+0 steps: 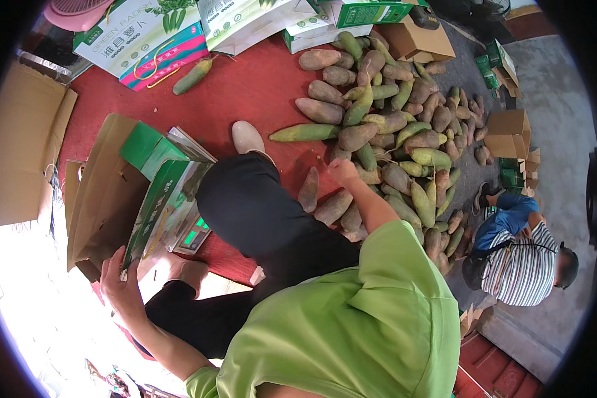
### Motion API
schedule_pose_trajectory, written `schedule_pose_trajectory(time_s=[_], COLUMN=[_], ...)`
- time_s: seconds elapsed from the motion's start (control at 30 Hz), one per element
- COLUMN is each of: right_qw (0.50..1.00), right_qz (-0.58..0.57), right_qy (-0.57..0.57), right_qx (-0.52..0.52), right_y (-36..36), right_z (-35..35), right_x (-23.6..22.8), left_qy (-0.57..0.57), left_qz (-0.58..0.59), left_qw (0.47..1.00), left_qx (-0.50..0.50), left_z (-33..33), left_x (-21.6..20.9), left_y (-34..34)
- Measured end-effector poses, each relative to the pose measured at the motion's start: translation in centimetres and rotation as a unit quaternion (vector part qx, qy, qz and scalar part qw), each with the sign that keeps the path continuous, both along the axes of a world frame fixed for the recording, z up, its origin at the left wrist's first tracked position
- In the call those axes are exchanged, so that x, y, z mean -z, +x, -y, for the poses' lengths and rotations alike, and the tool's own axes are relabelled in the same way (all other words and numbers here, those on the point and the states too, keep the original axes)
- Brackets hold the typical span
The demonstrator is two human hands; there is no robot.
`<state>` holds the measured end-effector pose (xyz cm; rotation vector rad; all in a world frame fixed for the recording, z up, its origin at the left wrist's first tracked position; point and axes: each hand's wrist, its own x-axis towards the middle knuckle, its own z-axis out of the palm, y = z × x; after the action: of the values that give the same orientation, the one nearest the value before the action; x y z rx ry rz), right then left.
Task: Sorting green radishes from a pile on the floor into boxes and weighing them.
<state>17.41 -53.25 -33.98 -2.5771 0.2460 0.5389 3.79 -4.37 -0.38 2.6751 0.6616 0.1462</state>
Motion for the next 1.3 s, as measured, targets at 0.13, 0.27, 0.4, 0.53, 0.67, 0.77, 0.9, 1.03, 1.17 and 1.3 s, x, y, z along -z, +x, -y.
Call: schedule_pose_trajectory(time_s=[0.13, 0.27, 0.4, 0.53, 0.67, 0.77, 0.9, 1.03, 1.17, 1.3], right_qw=[0.997, 0.935, 0.892, 0.837, 0.833, 0.829, 0.842, 0.941, 0.978, 0.953], right_qz=[0.008, 0.139, 0.117, 0.122, -0.011, -0.029, -0.031, -0.025, 0.084, 0.140], right_qy=[-0.061, -0.300, -0.367, -0.411, -0.419, -0.425, -0.417, -0.294, -0.073, 0.179], right_qx=[0.044, -0.125, -0.236, -0.338, -0.361, -0.362, -0.341, -0.168, -0.174, -0.201], right_y=[2.8, 5.5, 7.5, 8.5, 9.4, 9.5, 9.2, 9.2, 11.6, 14.9], right_z=[0.5, 0.7, 1.7, 2.8, 0.4, 0.4, 0.3, -1.7, -3.9, -11.2], right_x=[-3.1, -6.2, -7.2, -6.5, -8.0, -7.2, -7.2, -9.2, -11.0, -20.3], left_qy=[0.011, -0.004, 0.032, 0.023, 0.018, 0.028, 0.042, 0.047, 0.054, 0.064], left_qz=[-0.003, -0.009, -0.017, -0.009, 0.014, 0.012, 0.018, 0.020, 0.013, 0.022], left_qw=[1.000, 1.000, 0.998, 0.999, 0.998, 0.998, 0.997, 0.995, 0.995, 0.993], left_qx=[0.026, 0.022, 0.048, 0.043, 0.054, 0.049, 0.069, 0.085, 0.084, 0.100], left_z=[0.1, -0.2, -0.4, 0.0, 0.0, 0.1, -0.3, -0.5, -0.7, -0.8], left_x=[0.3, 0.7, 0.7, 0.3, 0.1, -0.2, -0.1, 0.0, -0.1, 0.0], left_y=[0.4, 0.3, 0.2, 0.6, 0.5, 0.6, 0.6, 0.5, 0.0, -0.4])
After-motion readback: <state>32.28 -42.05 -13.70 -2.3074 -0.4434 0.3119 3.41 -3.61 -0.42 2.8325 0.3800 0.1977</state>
